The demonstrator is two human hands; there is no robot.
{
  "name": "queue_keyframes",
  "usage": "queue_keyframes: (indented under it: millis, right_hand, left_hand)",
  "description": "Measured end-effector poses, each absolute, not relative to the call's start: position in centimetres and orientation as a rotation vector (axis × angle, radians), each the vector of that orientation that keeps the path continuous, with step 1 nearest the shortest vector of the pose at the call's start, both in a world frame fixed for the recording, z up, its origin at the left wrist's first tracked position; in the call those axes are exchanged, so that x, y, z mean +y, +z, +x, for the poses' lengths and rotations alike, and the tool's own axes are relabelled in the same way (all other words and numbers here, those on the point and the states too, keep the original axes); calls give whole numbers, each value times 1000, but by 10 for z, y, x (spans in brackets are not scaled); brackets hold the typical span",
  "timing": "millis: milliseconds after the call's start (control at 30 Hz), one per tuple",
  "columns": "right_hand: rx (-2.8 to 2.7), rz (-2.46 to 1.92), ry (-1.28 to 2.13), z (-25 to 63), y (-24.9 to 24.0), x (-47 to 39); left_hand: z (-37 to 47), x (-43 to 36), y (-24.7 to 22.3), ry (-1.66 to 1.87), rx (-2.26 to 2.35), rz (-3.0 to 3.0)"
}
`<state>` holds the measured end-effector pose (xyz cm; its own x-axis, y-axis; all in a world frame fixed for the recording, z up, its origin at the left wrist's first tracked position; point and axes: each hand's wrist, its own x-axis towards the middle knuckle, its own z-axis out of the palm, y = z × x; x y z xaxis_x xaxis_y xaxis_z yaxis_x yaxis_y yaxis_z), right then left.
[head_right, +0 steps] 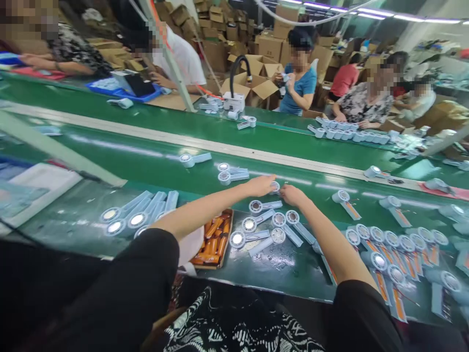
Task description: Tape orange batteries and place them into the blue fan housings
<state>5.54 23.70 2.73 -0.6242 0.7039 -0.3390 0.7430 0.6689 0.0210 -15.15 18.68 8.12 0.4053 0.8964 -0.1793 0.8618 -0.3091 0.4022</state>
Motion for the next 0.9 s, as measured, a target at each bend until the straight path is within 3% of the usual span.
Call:
queue_keyframes:
  millis: [167, 267, 333, 433, 733, 800, 900]
  right_hand:
    - [2594, 1314, -75, 73, 41, 228]
    - [2694, 1542, -133, 73, 60, 188]
    - [2840, 1586, -422, 55, 73, 145]
    - [2876, 1282, -1060, 4, 81, 74]
    - [2215, 702, -2096, -100, 40, -55]
    - [2304, 519, -2019, -103, 38, -65]
    - [2572, 278, -1540, -102, 42, -64]
  left_hand:
    - [-282, 37, 98, 206, 1362, 2290]
    - [-335, -64, 79, 313, 1655, 2380]
    - [-351, -112, 58, 202, 1901, 2318]
    - [-353, -146, 34, 100, 2030, 2215]
    - [-336, -170, 43, 874, 2117, 2314]
    - [-337, -172, 41, 1007, 2217, 2284]
    - [-341, -170, 32, 1188, 2369, 1935]
